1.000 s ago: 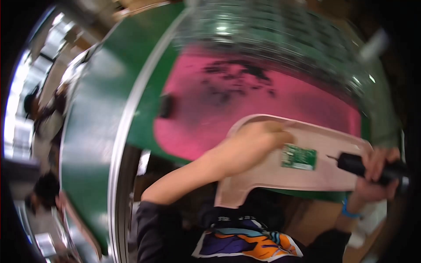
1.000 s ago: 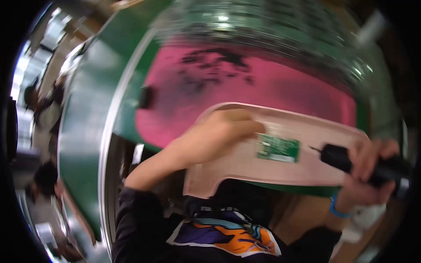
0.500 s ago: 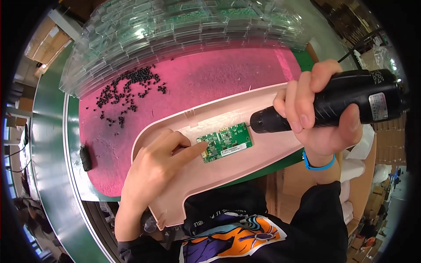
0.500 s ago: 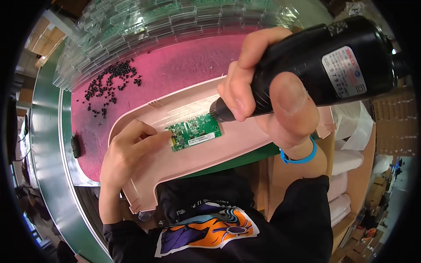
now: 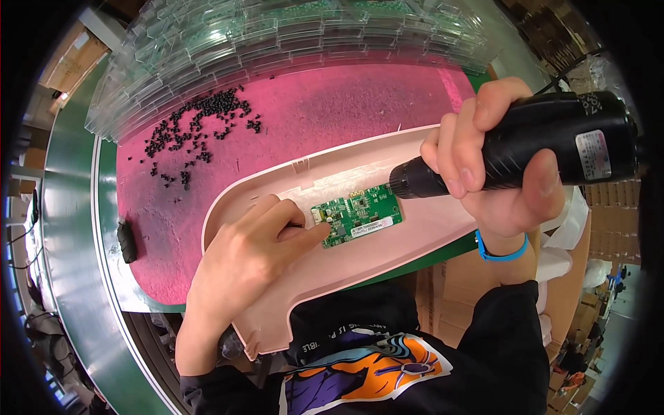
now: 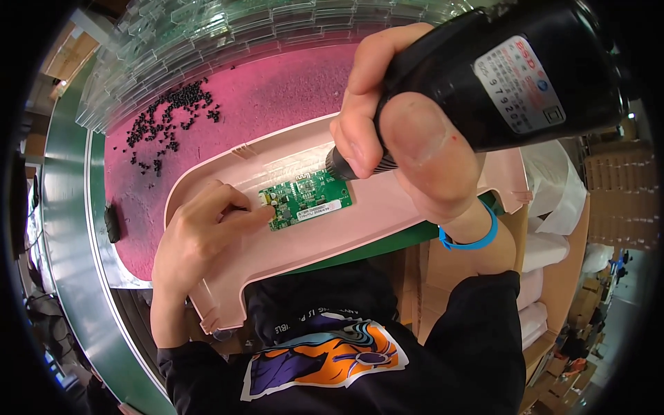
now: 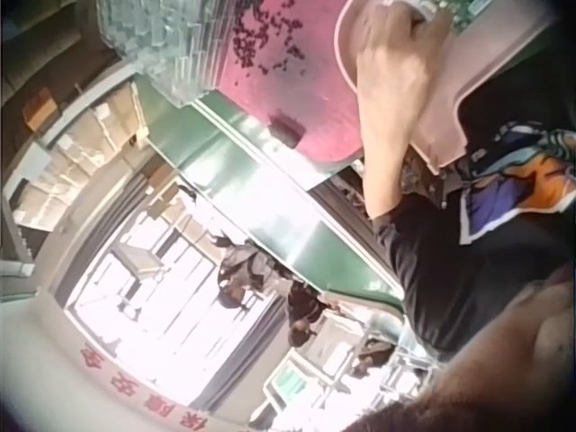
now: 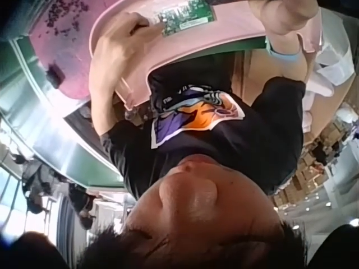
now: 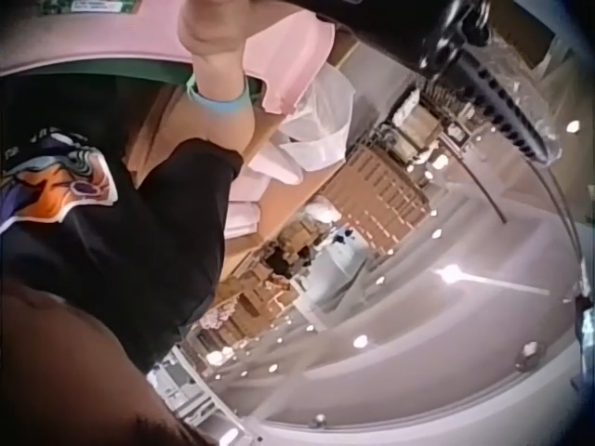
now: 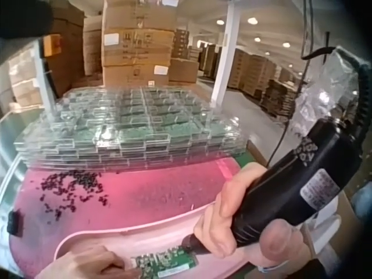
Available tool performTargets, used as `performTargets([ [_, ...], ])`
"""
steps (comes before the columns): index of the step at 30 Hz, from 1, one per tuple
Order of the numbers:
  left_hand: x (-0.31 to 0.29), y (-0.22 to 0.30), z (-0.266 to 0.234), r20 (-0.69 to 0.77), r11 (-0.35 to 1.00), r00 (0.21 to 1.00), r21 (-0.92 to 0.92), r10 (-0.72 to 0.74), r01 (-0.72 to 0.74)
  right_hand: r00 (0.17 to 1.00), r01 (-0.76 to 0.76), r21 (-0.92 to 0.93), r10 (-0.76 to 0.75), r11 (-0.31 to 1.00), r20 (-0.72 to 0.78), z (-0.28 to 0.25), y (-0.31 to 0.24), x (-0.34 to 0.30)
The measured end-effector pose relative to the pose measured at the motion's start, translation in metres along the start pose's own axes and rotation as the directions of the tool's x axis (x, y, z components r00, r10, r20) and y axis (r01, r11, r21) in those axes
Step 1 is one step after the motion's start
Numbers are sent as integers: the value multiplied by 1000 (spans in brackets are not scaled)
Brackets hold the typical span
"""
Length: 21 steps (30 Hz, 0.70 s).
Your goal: Screw circuit boards into plastic housings and pack them into boxes with protective wrapping.
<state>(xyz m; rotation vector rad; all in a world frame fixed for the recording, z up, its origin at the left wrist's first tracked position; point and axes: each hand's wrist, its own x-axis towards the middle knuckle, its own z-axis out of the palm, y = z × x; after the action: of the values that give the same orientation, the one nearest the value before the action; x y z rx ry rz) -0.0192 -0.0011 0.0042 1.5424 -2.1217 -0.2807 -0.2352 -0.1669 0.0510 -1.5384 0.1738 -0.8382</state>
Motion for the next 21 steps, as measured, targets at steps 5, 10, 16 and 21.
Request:
performTargets([
  [5, -2, -2, 1, -6, 1000, 1000, 11, 22, -22, 997, -60, -17, 61, 998, 46, 8, -1, 5],
  [10, -6, -2, -3, -7, 1000, 1000, -11, 14, -14, 995, -86, -19, 87, 996, 55, 12, -1, 7],
  [16, -7, -5, 2, -24, 999, 1000, -38, 11, -11, 996, -80, -7, 80, 997, 27, 17, 2, 3],
  [21, -9, -11, 1, -64, 988, 997, -147, -47, 37, 987, 103, 244, -129, 964, 92, 27, -16, 3],
])
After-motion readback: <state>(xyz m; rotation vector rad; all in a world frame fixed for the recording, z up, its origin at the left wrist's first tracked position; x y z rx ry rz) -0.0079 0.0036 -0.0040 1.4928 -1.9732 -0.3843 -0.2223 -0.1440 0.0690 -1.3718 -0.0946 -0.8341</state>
